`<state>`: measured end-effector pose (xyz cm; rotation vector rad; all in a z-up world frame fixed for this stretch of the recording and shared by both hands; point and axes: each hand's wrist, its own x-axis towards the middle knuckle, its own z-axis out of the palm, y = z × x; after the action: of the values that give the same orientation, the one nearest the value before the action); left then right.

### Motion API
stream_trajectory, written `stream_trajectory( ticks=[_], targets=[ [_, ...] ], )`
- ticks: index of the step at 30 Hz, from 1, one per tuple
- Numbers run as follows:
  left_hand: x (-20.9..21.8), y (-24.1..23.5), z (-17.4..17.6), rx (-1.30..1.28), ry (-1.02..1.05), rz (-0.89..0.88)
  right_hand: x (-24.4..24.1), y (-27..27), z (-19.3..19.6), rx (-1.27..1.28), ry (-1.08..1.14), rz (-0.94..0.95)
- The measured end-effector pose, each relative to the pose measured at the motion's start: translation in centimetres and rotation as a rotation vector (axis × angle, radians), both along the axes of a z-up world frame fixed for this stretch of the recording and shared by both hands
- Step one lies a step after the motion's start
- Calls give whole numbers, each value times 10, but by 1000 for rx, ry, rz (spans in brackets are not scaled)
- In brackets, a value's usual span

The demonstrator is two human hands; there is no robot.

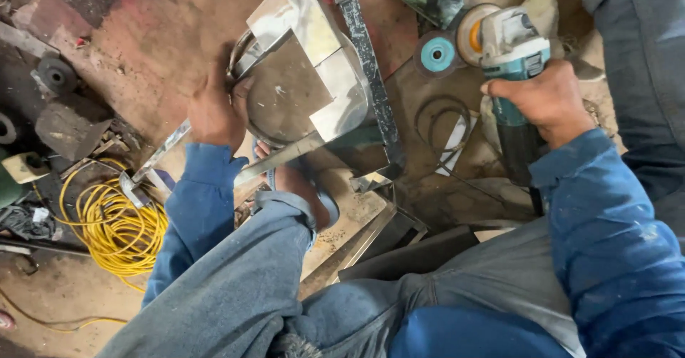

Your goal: Using an angle grinder to smooth and deburr the edges of a metal frame component.

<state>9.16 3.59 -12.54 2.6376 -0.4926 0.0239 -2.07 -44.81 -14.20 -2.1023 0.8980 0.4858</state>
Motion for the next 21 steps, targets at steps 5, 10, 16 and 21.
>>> stream_trajectory(
  ticks=[5,10,16,21],
  targets=[
    [4,4,-2,-21,69,-51,0,-4,-8,-63,113,-35],
    [-12,6,7,-3,66,-20,-4,-5,-4,32,60,-47],
    [-13,27,-6,-29,101,-22,-3,-8,-12,-33,25,21],
    [-13,23,-2,-21,108,2,2,-3,-10,-16,41,-16]
  ],
)
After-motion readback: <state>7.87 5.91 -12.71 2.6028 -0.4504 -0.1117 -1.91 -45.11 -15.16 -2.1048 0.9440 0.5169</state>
